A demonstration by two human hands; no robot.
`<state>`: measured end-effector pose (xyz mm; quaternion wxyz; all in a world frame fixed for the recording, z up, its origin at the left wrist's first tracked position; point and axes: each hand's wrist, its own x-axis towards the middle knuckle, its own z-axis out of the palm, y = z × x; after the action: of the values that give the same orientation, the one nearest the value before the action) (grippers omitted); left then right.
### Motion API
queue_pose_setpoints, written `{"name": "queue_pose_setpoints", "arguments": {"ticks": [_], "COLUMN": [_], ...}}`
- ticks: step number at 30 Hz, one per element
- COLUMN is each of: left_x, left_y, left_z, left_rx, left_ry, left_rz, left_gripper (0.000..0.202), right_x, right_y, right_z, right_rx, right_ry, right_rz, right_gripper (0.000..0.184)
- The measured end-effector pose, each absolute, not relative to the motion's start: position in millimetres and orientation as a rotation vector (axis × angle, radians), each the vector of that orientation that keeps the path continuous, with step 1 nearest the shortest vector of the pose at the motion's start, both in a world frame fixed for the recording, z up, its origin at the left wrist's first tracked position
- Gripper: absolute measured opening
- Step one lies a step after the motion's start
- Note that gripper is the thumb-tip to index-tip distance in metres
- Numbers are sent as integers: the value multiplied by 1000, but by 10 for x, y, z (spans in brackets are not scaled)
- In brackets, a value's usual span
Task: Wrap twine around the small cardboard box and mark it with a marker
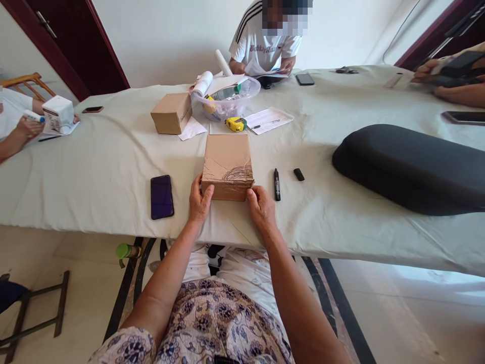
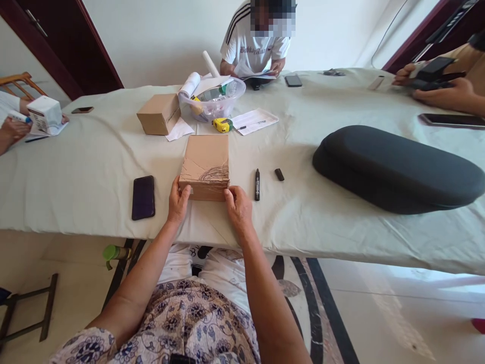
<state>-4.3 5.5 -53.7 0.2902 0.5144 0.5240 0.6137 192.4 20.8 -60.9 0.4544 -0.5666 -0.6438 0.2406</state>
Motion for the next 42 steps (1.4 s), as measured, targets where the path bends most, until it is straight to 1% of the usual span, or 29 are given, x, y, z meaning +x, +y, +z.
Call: {"name": "queue_pose_setpoints", "arguments": {"ticks": [3,11,17,24,30,37,42], "left_x": [-37,-61,-80,-60,-61,-79,-82], "left_y": [48,52,49,51,53,72,88], "left_z": [-523,-499,-524,-487,-489,-536,-547], "left_rx": [1391,1399,1390,1316,1298,1319,1327], "left_ry": [1407,1436,1483,1406,1388,1397,1397], "left_rz": [1618,1654,1735,1760,1761,1741,1734], "left_gripper": [61,57,60,60,54,48,49], "right_x": [1919,1915,1916,1911,1916,1914,1906], "right_y": [208,187,199,193,198,209,217], "right_z": [-608,-560,-569,-568,-583,-571,-572], "right_rx": [-1385,-1369,-1358,-1327,-1337,-1356,-1342], "right_ry": [-1591,-1570,-1550,-1572,-1572,-1561,-1558], "right_rz": [591,644,647,628,630,663,653], "right_gripper": [38,37,36,38,42,41,40]}}
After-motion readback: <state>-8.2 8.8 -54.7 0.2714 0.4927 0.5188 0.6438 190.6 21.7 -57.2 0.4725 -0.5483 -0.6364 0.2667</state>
